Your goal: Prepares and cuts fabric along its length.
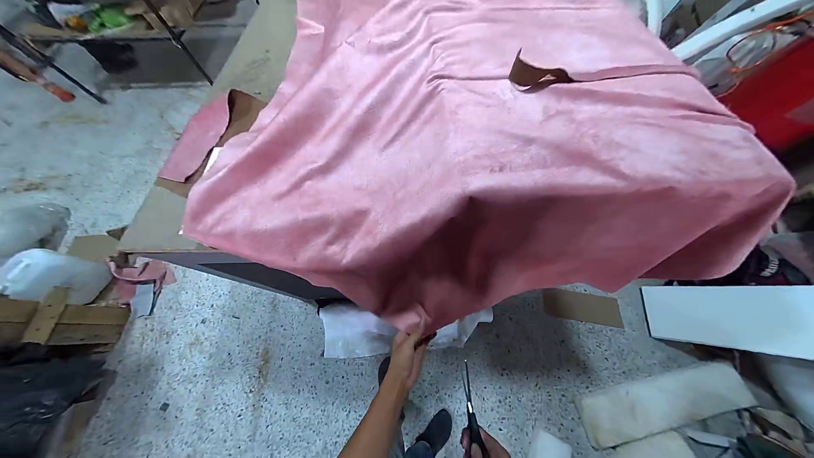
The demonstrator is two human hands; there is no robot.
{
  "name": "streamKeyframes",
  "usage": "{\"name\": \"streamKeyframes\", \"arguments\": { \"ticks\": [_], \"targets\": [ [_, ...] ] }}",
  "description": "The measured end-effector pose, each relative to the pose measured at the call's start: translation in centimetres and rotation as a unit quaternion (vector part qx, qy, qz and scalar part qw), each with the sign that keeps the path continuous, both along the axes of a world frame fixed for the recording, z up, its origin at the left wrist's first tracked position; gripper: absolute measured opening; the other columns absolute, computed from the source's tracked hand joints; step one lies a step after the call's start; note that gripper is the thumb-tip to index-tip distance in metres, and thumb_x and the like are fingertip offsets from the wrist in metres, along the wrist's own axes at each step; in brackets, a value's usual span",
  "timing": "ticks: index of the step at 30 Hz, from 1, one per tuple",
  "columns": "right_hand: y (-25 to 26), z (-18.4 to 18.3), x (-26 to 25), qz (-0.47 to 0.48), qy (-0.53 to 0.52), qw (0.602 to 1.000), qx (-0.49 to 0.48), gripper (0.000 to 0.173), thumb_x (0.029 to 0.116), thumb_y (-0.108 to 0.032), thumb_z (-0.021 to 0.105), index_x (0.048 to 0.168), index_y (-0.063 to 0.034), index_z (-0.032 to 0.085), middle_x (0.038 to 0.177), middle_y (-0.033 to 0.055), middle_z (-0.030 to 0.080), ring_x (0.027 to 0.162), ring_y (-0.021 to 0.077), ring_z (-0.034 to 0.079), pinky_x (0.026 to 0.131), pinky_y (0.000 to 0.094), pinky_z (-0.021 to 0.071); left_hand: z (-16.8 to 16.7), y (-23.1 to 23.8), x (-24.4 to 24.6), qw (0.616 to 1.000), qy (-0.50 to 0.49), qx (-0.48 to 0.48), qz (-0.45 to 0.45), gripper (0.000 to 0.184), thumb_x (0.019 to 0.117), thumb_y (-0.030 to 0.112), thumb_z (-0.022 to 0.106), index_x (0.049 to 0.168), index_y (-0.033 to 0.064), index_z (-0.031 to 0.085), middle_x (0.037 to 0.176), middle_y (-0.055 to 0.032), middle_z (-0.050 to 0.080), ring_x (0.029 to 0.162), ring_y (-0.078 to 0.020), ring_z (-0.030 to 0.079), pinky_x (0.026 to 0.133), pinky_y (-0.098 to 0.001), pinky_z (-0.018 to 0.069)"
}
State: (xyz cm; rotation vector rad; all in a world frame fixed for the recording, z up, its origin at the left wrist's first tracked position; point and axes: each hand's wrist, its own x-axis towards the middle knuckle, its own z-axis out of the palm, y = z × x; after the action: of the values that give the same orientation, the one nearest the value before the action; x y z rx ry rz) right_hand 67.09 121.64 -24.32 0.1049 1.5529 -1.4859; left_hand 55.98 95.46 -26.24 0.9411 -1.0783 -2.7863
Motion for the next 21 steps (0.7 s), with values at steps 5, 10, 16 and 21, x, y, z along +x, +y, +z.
{"name": "streamKeyframes", "arguments": {
  "ticks": [5,10,16,21],
  "targets": [
    [-2.0,1.2,0.5,0.048,-0.009,0.997,-0.056,0.046,0.0984,-0.044,0.061,0.122,-0.0049,0.058,0.103,0.0044,0.064,0.09,0.014,0.061,0.079,0.0352,0.0538,4.0,1.4,7.5,0.998,-0.034,-0.052,0.005,0.036,0.0976,0.009,0.069,0.125,-0.0106,0.057,0.117,-0.0241,0.07,0.109,-0.0329,0.07,0.1,-0.0485,0.0576],
    [-4.3,3.6,0.8,0.036,0.073,0.989,-0.12,0.064,0.0866,-0.058,0.073,0.119,-0.0053,0.058,0.1,0.0029,0.065,0.086,0.0128,0.062,0.076,0.033,0.0547,8.2,3.1,11.2,0.989,-0.055,-0.127,0.043,0.032,0.0948,0.013,0.074,0.114,-0.0104,0.064,0.108,-0.0222,0.074,0.102,-0.0301,0.073,0.095,-0.0448,0.0605],
    [-5.4,8.4,2.9,0.083,0.163,0.983,0.016,0.065,0.0823,-0.056,0.078,0.119,-0.0044,0.061,0.106,0.0077,0.065,0.089,0.0153,0.065,0.079,0.0377,0.0573,11.7,4.3,14.4,0.995,-0.028,-0.09,0.026,0.031,0.0973,0.013,0.07,0.118,-0.0089,0.06,0.103,-0.0203,0.072,0.094,-0.0252,0.072,0.088,-0.0408,0.0603],
    [-6.4,10.9,4.8,0.038,0.147,0.986,0.072,0.051,0.0882,-0.053,0.075,0.102,-0.0052,0.066,0.08,0.0054,0.064,0.072,0.0169,0.063,0.07,0.0398,0.0547,13.7,4.2,15.0,1.0,0.014,0.014,0.014,0.029,0.1026,0.009,0.061,0.122,-0.0106,0.052,0.098,-0.0269,0.072,0.089,-0.0338,0.074,0.084,-0.0466,0.0615]
  ]
}}
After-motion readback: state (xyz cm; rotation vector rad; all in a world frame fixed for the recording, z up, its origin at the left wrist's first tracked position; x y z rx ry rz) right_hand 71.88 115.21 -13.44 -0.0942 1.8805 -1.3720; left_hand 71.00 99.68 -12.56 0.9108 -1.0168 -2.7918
